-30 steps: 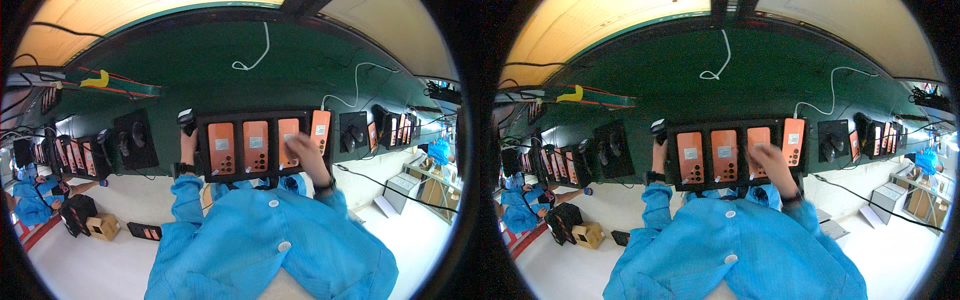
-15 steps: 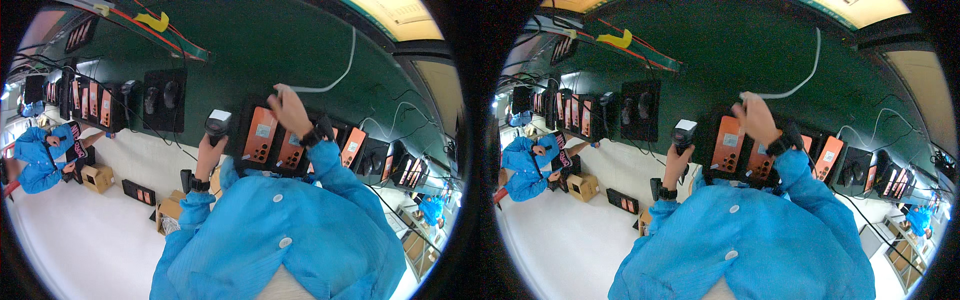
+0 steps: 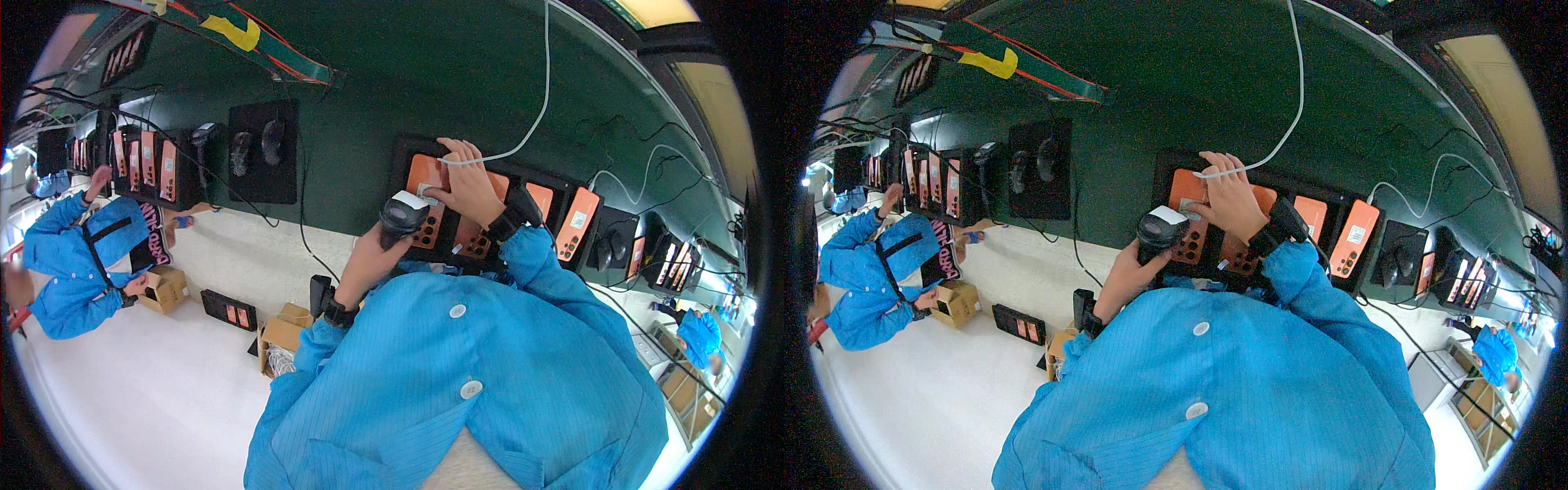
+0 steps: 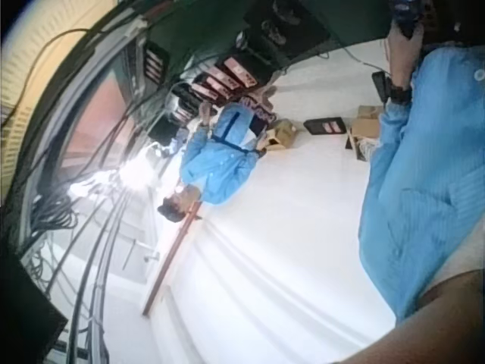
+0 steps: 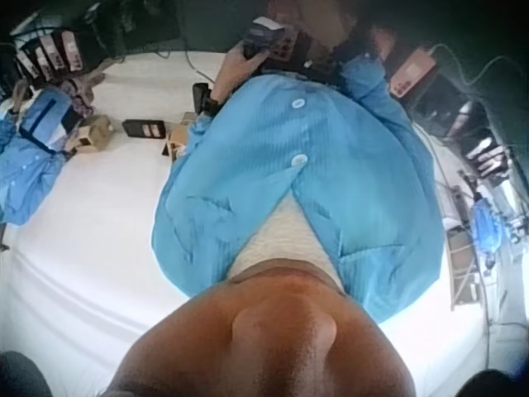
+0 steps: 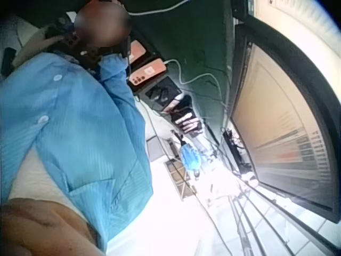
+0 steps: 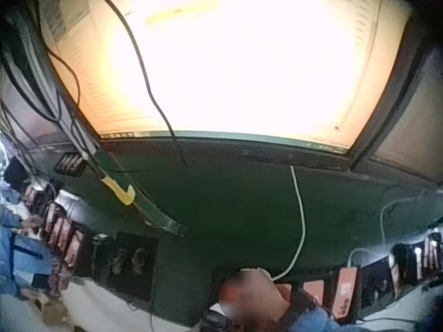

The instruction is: The recorder is testing and initializing orange industrial handheld devices by scanning barcodes and plugging in data/power cables at a factory station.

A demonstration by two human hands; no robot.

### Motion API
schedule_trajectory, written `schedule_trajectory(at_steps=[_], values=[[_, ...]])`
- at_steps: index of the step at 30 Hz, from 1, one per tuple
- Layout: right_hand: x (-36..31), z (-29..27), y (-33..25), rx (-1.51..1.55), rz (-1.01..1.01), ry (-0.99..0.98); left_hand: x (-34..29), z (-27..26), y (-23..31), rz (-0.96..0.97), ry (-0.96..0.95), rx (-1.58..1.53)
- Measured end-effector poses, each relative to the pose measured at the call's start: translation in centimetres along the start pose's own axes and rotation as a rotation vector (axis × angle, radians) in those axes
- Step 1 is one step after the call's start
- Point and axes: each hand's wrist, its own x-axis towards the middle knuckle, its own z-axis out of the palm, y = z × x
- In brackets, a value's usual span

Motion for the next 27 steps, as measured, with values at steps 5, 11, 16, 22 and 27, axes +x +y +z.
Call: schedule_trajectory(at_steps=[5, 11, 16, 22, 27], values=[[-0.2, 0.5, 0.8, -0.029, -0.097, 0.046, -0.5, 0.4, 1.5, -0.074, -0.034, 0.06], [-0.4, -0.2, 0.0, -0.006, 0.025, -0.017, -0.7, 0.3, 3.8, -0.158, -0.015, 0.119], [-3.4, 1.1, -2.2, 0.001, 0.119, 0.09, 2.9, -1.7, 1.1, 0.004, 0.347, 0.157], [-4.1, 0.8, -4.9, -0.138, 0.291, 0.066, 10.4, -3.1, -1.9, 0.066, 0.358, 0.263], [-3.1, -0.8, -5.4, -0.105, 0.326, 0.099, 13.9, -1.0, -5.2, 0.085, 0.439, 0.398]])
